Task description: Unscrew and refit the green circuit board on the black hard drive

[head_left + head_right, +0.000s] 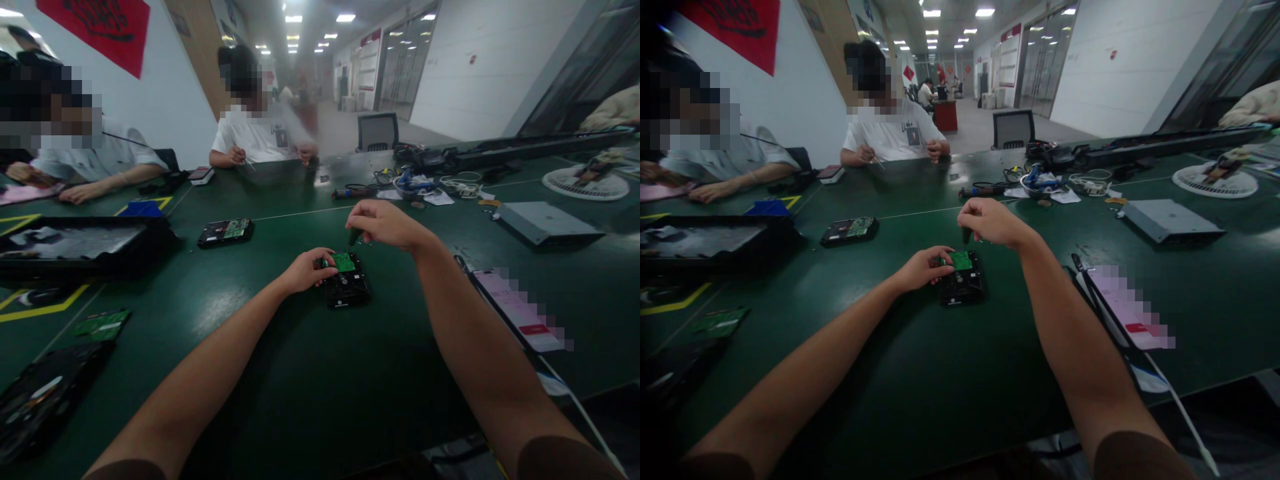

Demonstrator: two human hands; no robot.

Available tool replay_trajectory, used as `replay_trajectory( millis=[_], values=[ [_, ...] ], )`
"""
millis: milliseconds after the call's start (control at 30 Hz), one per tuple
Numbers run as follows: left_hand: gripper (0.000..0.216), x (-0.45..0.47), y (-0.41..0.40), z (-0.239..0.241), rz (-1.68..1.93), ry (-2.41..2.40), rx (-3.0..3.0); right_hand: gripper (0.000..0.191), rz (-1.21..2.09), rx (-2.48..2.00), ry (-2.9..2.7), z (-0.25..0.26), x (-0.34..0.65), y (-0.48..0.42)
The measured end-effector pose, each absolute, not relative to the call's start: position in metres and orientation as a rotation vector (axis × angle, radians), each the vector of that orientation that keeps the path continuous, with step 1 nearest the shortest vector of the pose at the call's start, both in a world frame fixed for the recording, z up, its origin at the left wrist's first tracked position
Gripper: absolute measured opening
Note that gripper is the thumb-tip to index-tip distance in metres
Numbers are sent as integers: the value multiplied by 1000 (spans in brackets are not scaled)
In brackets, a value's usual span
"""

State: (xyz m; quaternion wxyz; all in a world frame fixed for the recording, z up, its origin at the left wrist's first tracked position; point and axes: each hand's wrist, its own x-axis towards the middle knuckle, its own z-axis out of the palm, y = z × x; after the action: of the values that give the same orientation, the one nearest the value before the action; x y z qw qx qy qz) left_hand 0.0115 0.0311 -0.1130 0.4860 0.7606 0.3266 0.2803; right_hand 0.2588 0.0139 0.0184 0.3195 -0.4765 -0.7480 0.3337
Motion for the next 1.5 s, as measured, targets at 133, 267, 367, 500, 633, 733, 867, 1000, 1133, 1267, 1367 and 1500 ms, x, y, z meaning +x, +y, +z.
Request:
replay_trajectory(
  millis=[133,267,367,500,633,733,867,1000,1133,1267,1367,1500],
  values=[
    [26,12,31,-112,677,789,1853,30,987,-1172,-1958,20,253,10],
    [27,12,31,-113,688,778,1857,32,1088,-1065,-1944,21,251,9],
    [27,12,31,-114,682,787,1863,29,986,-1098,-1980,21,255,12],
    [26,12,32,-114,673,803,1865,22,796,-1253,-1929,18,260,18],
    [27,12,32,-114,680,803,1874,22,830,-1242,-1884,17,258,17],
    [27,12,32,-114,679,801,1872,29,937,-1133,-1918,18,255,13],
    [27,12,32,-115,690,781,1857,32,1027,-1064,-1952,22,255,10],
    [27,12,32,-116,695,779,1859,29,919,-1126,-1939,21,259,14],
    [26,11,33,-115,691,778,1874,25,776,-1237,-1876,18,262,18],
    [25,12,33,-116,697,770,1871,21,786,-1212,-1868,16,258,19],
    [25,12,33,-116,699,775,1875,21,821,-1134,-1854,14,254,19],
    [28,12,33,-117,702,771,1878,18,859,-1068,-1805,9,248,21]
  ],
)
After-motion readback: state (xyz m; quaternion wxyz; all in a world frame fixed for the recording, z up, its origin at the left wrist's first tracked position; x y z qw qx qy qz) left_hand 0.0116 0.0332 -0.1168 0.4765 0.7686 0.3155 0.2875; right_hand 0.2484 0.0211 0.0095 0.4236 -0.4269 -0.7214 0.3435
